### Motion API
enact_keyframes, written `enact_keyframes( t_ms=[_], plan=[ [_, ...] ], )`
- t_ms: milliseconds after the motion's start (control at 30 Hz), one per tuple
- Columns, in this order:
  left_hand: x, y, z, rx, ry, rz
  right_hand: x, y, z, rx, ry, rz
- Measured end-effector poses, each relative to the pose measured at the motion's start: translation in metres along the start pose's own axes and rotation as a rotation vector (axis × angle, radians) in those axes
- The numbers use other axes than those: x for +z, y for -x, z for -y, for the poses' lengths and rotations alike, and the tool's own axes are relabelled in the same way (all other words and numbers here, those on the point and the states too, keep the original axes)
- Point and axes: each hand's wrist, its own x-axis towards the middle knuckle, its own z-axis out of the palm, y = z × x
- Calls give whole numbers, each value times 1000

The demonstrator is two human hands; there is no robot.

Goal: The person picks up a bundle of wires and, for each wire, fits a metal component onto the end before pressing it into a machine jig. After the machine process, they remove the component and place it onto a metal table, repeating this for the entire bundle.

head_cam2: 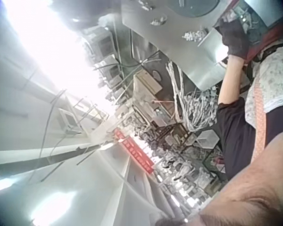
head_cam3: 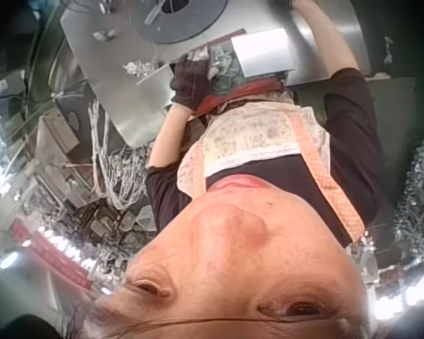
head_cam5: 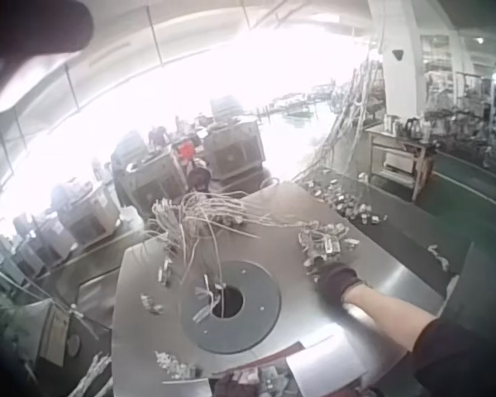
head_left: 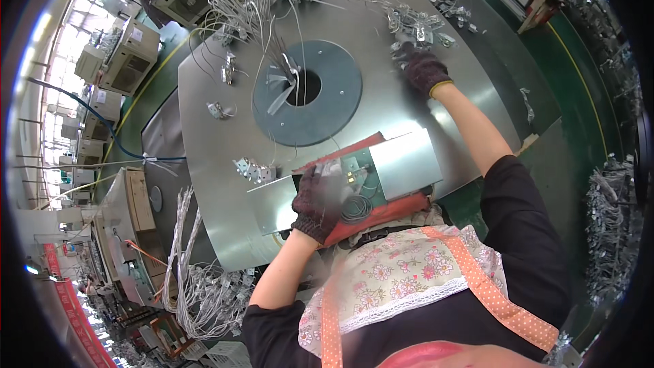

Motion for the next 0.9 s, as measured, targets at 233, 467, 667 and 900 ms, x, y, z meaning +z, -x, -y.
enact_keyframes(
  t_ms=[233,467,667,900],
  plan=[
    [5,2,4,11,16,-13,27,-7,-31,-391,-48,115],
    [3,2,5,-2,16,-20,48,-51,-22,47,-129,-571],
    [0,5,5,-33,35,-9,10,-69,-39,-244,-161,-471],
    [-5,6,0,-73,54,58,-41,-93,-36,-220,-155,-109]
  ],
)
